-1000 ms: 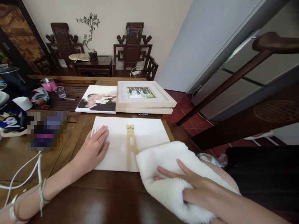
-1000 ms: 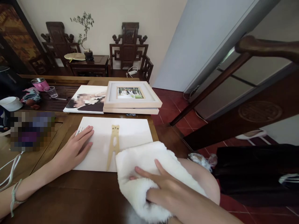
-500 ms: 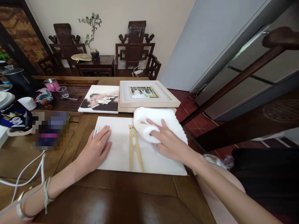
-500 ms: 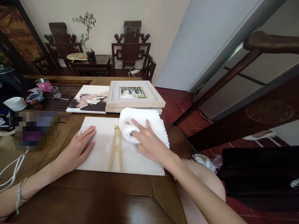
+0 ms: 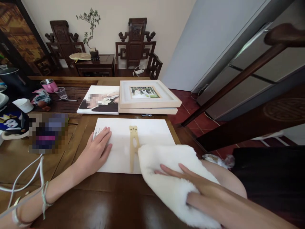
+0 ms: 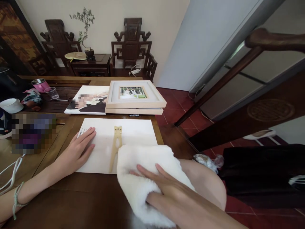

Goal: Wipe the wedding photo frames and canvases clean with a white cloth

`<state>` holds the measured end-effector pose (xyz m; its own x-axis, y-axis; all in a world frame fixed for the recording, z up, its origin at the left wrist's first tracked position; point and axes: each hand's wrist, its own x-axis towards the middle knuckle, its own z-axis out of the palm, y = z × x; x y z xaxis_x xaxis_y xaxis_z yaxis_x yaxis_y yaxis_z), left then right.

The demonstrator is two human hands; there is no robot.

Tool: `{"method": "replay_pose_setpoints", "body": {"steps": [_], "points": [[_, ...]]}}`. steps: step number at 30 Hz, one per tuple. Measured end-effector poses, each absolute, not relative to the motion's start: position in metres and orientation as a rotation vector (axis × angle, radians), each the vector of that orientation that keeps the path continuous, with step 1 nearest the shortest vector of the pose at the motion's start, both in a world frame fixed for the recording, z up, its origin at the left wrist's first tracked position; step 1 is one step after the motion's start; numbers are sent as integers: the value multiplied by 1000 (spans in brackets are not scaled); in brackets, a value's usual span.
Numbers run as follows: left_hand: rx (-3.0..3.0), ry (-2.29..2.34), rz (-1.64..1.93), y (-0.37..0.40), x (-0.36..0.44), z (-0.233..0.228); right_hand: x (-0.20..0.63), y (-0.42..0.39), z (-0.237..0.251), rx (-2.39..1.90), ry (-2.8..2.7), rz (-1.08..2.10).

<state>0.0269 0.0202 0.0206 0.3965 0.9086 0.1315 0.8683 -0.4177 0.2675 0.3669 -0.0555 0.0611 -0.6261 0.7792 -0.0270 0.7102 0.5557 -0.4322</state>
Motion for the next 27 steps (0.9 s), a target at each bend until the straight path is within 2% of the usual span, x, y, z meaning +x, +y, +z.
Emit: {"method": "replay_pose_setpoints", "body": {"steps": [9,12,17,23,27], "points": [[2497,1605,372,20,26,20,296,42,55,-1220,-2731,385],[2500,1603,392,20,26,19,267,53,51,-1243,-2755,327],[2493,1602,390,21,27,19,252,23,52,-1182,-2831,410],[2483,1613,335,21,27,21,267,-37,48,-881,-2882,608],[2493,1604,338,22,27,21,278,-49,68,-799,-2873,720]]}}
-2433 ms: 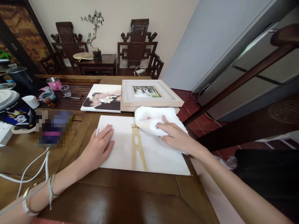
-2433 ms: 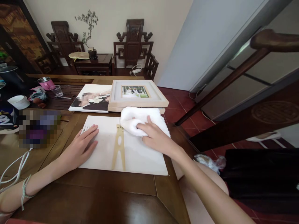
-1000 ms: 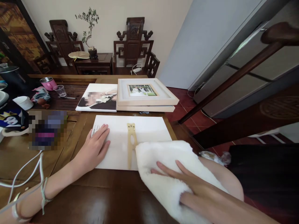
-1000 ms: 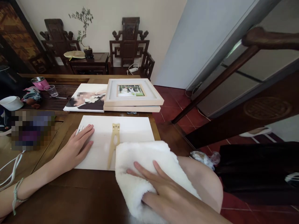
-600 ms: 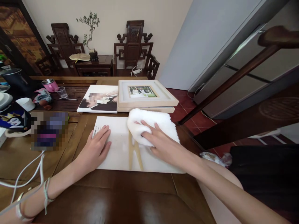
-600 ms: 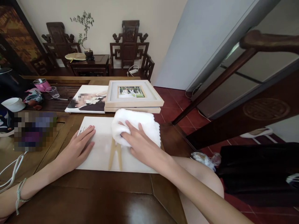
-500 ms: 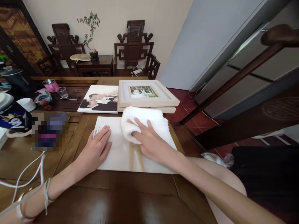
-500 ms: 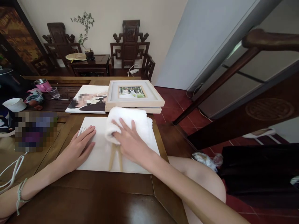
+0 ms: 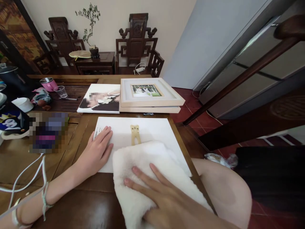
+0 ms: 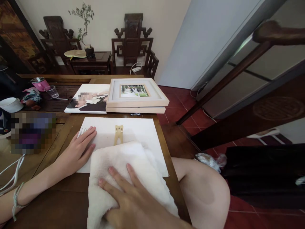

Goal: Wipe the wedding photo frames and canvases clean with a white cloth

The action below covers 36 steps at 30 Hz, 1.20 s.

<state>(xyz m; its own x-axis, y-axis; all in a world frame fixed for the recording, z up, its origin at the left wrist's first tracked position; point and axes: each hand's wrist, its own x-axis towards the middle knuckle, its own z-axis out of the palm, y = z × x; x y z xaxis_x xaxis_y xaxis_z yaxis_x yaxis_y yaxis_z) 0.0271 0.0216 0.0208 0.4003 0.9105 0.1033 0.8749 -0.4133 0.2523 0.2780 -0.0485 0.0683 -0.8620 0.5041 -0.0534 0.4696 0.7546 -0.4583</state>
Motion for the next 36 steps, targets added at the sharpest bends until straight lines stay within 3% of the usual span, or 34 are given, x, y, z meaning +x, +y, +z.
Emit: {"method": "replay_pose_setpoints", "body": {"steps": [5,12,19,30,36], "points": [[2494,1595,364,21,26,20,287,-2,98,-1069,-2749,957],[2506,1600,380,21,26,19,259,66,73,-1299,-2660,633],[2497,1584,365,21,26,20,225,43,54,-1257,-2820,395],[2527,1590,356,21,25,20,254,-43,74,-692,-3020,838],[2514,1565,381,21,23,19,267,-2,91,-974,-2820,917]]}}
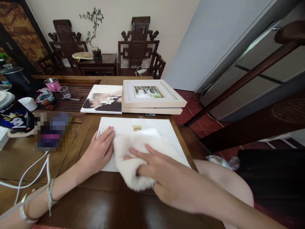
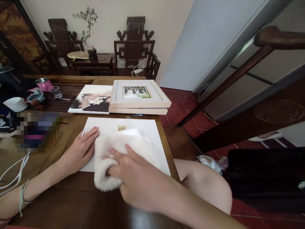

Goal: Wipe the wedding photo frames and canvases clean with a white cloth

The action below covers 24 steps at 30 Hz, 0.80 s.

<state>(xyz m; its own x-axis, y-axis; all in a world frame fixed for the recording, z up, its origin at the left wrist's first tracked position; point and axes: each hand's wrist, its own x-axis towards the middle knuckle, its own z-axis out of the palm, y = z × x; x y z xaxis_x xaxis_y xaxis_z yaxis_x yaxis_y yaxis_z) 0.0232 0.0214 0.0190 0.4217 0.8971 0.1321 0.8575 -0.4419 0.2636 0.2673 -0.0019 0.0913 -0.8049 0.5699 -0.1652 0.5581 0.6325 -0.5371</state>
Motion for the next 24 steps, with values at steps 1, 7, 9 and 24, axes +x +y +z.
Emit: {"method": "replay_pose_setpoints", "body": {"steps": [1,7,9,24], "points": [[2500,1566,402,21,23,19,266,9,91,-1007,-2812,890],[2193,1563,765,23,25,24,227,50,72,-1306,-2811,457],[2035,1553,939,23,25,27,209,50,65,-1359,-2802,351],[1942,1588,856,23,27,27,245,-20,93,-636,-3064,818]]}}
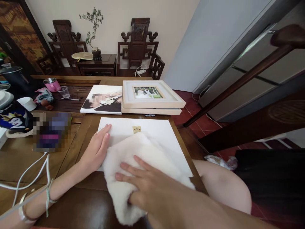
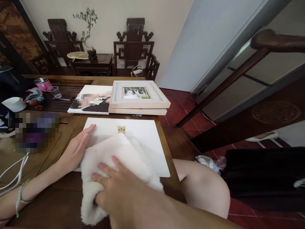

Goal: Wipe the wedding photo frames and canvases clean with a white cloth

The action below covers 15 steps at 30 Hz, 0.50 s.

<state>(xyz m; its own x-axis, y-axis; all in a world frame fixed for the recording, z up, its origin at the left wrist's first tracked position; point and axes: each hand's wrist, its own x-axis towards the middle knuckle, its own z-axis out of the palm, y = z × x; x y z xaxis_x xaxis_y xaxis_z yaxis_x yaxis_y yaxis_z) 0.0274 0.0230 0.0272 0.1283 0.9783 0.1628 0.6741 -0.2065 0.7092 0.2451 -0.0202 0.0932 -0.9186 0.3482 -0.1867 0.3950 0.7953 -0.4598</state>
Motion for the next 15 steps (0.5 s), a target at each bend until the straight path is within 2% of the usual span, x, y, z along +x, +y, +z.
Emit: {"method": "replay_pose_setpoints", "body": {"steps": [4,11,15], "points": [[2254,1588,573,22,26,21,272,6,108,820,2825,-898],[2580,1598,371,21,24,17,278,59,99,1325,2759,-622],[2585,1587,387,21,25,17,251,82,92,1327,2896,-897]]}}
